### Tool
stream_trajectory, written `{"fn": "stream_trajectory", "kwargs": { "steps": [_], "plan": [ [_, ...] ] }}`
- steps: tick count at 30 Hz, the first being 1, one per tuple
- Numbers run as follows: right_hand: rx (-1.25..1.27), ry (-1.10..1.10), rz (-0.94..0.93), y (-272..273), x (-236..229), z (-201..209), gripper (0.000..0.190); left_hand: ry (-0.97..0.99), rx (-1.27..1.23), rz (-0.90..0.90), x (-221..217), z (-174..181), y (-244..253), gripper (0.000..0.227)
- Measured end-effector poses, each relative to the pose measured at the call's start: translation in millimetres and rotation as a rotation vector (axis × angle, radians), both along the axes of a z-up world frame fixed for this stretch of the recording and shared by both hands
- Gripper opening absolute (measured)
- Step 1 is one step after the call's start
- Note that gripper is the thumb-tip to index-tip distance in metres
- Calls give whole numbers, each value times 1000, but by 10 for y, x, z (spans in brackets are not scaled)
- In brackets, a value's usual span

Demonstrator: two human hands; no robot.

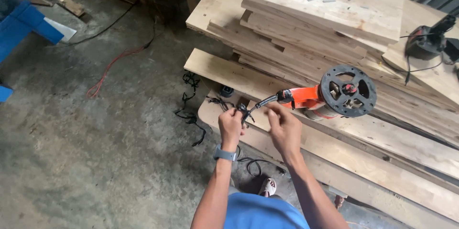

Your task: Untangling the power cord of a wood router while it sits on a stack of lumber.

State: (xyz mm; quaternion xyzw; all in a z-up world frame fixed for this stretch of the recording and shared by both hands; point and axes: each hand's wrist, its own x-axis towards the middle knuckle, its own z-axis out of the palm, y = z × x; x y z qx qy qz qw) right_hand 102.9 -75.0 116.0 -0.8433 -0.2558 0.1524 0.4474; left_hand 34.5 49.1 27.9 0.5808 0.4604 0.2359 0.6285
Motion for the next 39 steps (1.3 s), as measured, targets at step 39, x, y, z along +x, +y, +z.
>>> {"fn": "stream_trajectory", "kwargs": {
  "steps": [39],
  "plan": [
    [276, 85, -239, -222, -207, -421, 46, -105, 268, -68, -126, -78, -88, 9]
  ]
}}
